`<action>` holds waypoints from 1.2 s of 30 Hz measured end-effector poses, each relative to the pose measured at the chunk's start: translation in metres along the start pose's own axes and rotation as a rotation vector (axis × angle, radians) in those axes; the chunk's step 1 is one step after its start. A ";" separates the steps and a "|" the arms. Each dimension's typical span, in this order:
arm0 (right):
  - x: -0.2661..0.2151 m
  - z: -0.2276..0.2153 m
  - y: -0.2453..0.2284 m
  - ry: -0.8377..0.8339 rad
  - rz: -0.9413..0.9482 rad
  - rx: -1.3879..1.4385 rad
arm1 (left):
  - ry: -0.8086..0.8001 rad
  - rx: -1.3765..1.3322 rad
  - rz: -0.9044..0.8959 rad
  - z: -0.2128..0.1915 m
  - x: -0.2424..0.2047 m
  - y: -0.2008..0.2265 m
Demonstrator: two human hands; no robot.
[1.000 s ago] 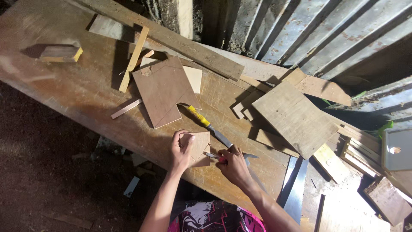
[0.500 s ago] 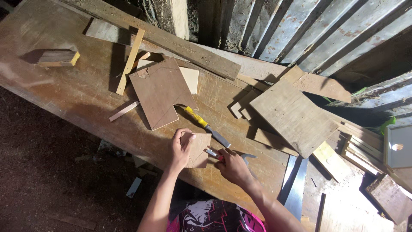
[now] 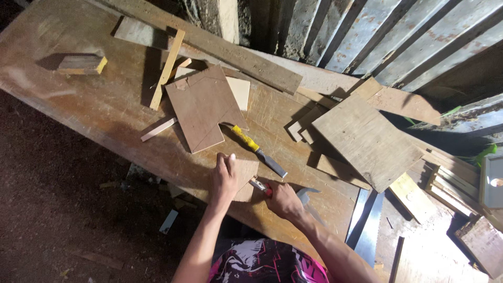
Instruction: The person uses a hand saw to cut a small piece of wood on a workbench. After completing the cut, the person uses a hammer to tap the separated piece of wood.
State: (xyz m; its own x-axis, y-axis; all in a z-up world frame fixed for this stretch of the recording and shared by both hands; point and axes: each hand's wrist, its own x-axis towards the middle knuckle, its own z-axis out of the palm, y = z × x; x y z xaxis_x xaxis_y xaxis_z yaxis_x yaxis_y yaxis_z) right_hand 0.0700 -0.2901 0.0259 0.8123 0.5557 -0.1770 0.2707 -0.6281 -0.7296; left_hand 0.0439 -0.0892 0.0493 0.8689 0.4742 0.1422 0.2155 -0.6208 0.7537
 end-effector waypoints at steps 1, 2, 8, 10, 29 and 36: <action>0.003 0.003 0.001 -0.011 0.031 -0.045 | 0.061 0.033 0.033 0.001 0.001 0.002; 0.005 0.006 0.002 -0.021 0.063 -0.090 | 0.097 0.095 0.032 0.002 0.003 0.003; 0.006 0.012 0.004 0.053 0.064 -0.082 | 0.192 0.203 -0.015 0.009 0.010 0.002; 0.005 0.013 0.002 0.008 0.111 -0.125 | 0.224 0.176 -0.018 0.009 0.013 0.002; 0.014 0.013 0.002 0.055 0.141 -0.100 | -0.026 0.187 -0.416 0.020 0.048 0.007; 0.017 0.016 0.006 0.096 0.138 -0.076 | -0.032 0.204 -0.421 0.045 0.065 -0.016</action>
